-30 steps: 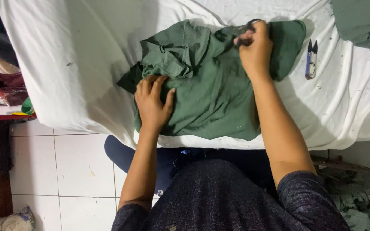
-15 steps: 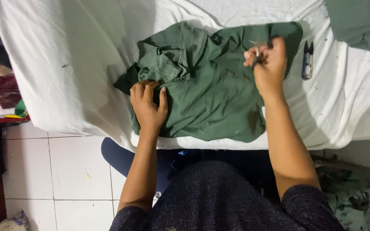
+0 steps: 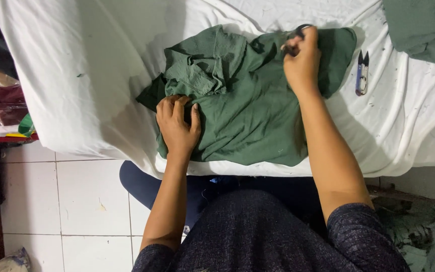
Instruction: Trimming loose threads from the seams of a green garment using scissors
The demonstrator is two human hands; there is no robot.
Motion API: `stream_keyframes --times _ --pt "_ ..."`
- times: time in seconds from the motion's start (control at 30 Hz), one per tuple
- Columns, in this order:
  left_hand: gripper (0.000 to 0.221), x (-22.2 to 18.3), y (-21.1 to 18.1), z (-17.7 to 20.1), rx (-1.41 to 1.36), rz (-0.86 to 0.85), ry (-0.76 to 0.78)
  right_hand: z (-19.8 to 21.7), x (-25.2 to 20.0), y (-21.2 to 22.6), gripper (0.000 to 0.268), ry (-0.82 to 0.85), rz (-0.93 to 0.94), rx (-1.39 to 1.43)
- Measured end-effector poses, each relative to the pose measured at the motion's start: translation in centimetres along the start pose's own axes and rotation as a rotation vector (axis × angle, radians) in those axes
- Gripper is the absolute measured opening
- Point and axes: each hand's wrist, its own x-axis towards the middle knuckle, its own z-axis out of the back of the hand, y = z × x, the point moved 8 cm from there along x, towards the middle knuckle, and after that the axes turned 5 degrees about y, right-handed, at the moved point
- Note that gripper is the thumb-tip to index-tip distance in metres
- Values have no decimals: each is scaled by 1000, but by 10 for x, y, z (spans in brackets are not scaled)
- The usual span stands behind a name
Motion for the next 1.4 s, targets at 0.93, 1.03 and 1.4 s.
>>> stream_keyframes --times 0.93,1.03,1.4 --pt "9 32 -14 34 -223 113 58 -38 -43 103 47 345 -274 673" --pt "8 15 -46 17 -374 -21 84 -93 -46 86 51 420 -338 684" --pt "18 -26 -38 21 -392 120 95 -43 -72 60 32 99 -420 1101"
